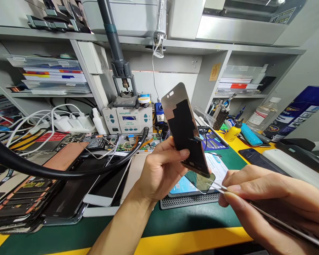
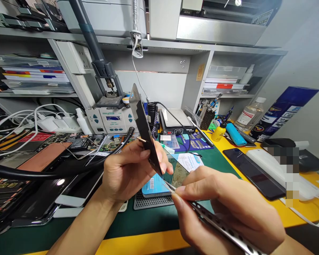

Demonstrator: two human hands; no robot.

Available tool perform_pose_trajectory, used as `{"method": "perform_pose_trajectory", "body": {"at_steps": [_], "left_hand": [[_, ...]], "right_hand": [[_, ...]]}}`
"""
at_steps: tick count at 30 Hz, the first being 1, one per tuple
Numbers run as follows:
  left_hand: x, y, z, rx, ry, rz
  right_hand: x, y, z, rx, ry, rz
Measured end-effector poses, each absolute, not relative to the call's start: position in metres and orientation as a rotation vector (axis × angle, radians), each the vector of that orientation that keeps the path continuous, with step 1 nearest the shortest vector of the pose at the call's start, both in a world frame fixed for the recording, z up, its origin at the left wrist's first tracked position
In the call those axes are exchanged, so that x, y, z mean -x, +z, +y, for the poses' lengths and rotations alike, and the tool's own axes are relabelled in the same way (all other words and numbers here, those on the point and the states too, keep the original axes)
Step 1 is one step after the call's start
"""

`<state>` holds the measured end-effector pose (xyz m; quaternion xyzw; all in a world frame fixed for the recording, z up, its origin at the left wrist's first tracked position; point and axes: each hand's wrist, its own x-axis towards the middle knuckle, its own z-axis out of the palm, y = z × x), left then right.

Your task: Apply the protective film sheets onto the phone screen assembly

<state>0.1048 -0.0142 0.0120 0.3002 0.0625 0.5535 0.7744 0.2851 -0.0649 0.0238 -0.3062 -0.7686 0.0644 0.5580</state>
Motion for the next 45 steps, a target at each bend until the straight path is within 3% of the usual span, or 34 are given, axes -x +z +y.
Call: {"method": "perform_pose_trajectory", "body": {"at_steps": [36,45], "left_hand": [[-0.1056,0.0125,-0.014,-0.685,1.199,0.12],[-0.1055,0.0088,-0.0134,-0.716,1.211,0.111]], "right_hand": [[-0.2927,0.0262,-0.066,0.757,0.052,-1.922],[-0.2887,0.0264,-0.0647,0.724,0.161,-1.889]]}}
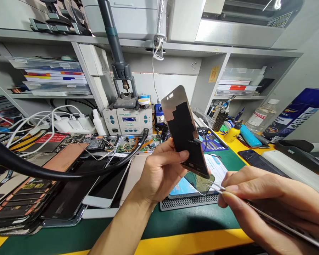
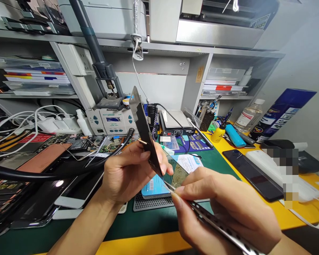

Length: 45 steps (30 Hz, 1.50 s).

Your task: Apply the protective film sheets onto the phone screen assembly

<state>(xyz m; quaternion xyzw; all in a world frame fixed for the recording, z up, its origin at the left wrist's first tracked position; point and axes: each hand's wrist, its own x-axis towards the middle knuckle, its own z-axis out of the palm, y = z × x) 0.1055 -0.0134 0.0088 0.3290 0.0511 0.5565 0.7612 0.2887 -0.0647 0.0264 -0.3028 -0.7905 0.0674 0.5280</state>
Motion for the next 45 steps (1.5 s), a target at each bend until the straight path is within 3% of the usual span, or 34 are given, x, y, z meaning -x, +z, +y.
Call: {"method": "perform_pose_trajectory", "body": {"at_steps": [12,45], "left_hand": [[-0.104,0.009,-0.015,-0.799,1.181,0.096],[-0.109,0.015,-0.019,-0.784,1.184,0.17]], "right_hand": [[-0.291,0.034,-0.062,0.66,0.383,-1.98],[-0.285,0.031,-0.056,0.589,0.258,-1.942]]}}
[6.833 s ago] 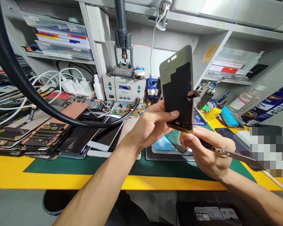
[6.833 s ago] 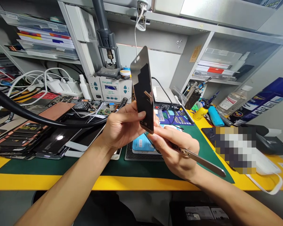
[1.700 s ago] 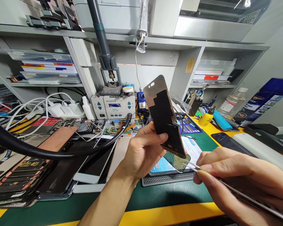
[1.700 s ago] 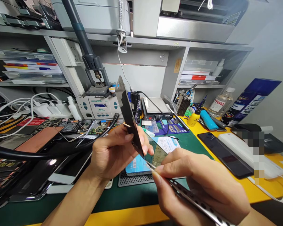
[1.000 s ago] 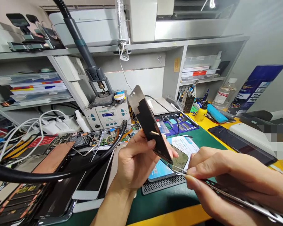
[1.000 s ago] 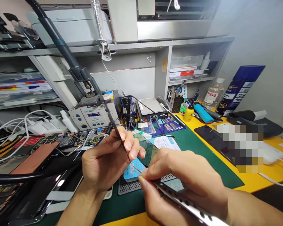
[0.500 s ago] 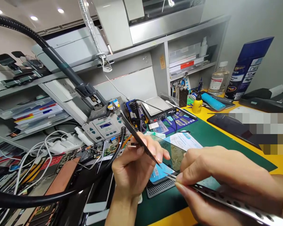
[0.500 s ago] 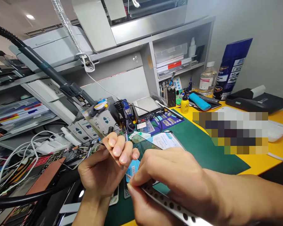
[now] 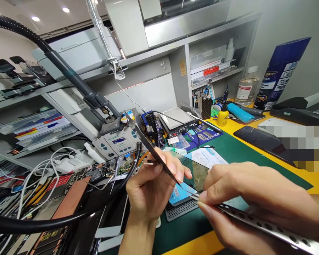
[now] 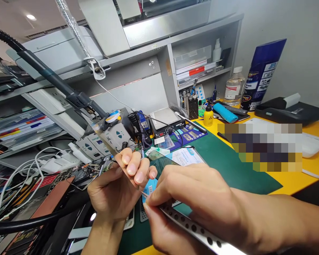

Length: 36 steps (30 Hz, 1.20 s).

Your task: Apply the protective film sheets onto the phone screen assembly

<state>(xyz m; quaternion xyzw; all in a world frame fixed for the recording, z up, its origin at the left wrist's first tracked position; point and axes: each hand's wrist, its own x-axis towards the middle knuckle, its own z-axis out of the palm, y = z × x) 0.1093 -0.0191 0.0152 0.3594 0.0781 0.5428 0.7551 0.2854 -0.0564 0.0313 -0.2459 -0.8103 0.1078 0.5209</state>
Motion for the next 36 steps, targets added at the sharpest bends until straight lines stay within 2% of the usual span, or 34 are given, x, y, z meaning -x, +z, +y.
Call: {"method": "perform_pose_trajectory", "body": {"at_steps": [23,32,36], "left_hand": [[-0.108,0.018,-0.017,-0.645,1.221,0.187],[-0.12,0.009,-0.012,-0.905,1.468,0.786],[-0.124,0.009,-0.013,-1.005,1.471,0.858]], "right_hand": [[-0.288,0.023,-0.057,0.578,0.35,-1.853],[-0.312,0.034,-0.019,0.849,0.513,-1.352],[-0.316,0.033,0.0,0.934,0.784,-1.307]]}}
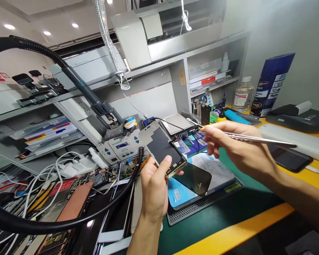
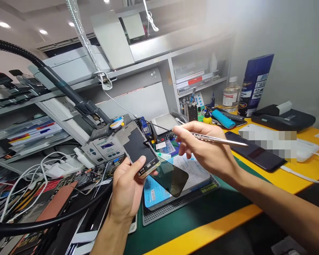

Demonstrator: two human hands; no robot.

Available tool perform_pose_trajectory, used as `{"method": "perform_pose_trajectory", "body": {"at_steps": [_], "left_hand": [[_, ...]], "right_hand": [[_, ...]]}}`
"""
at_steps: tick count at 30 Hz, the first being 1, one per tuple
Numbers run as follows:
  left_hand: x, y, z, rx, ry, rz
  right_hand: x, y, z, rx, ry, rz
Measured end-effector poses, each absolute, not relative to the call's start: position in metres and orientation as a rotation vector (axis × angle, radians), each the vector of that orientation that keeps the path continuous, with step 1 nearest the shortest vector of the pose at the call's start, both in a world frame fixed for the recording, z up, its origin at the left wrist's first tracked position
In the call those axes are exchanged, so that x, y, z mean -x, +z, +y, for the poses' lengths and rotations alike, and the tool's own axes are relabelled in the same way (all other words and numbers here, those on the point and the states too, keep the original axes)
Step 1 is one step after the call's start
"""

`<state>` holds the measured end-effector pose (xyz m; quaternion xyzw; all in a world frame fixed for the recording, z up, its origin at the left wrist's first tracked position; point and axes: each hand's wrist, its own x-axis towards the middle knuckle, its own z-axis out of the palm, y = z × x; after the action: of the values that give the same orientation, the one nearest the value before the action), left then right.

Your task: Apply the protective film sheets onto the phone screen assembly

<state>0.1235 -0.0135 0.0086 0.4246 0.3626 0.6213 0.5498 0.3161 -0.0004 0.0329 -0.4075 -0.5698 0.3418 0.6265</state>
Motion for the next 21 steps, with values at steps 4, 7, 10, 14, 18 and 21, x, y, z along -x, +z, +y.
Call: {"method": "perform_pose_trajectory", "body": {"at_steps": [4,7,10,14,18,21], "left_hand": [[-0.122,0.011,-0.017,-1.049,1.472,0.915],[-0.12,0.012,-0.019,-1.065,1.492,0.944],[-0.12,0.011,-0.022,-1.094,1.518,1.003],[-0.122,0.011,-0.025,-1.121,1.562,1.052],[-0.122,0.011,-0.026,-1.148,1.548,1.066],[-0.121,0.01,-0.026,-1.147,1.531,1.083]], "right_hand": [[-0.314,0.029,0.006,0.967,1.0,-1.468],[-0.313,0.026,0.006,0.985,1.169,-1.544],[-0.312,0.021,0.005,0.93,1.393,-1.56],[-0.307,0.019,0.002,0.837,1.624,-1.552],[-0.303,0.02,-0.002,0.835,1.638,-1.526],[-0.302,0.02,-0.002,0.852,1.621,-1.536]]}}
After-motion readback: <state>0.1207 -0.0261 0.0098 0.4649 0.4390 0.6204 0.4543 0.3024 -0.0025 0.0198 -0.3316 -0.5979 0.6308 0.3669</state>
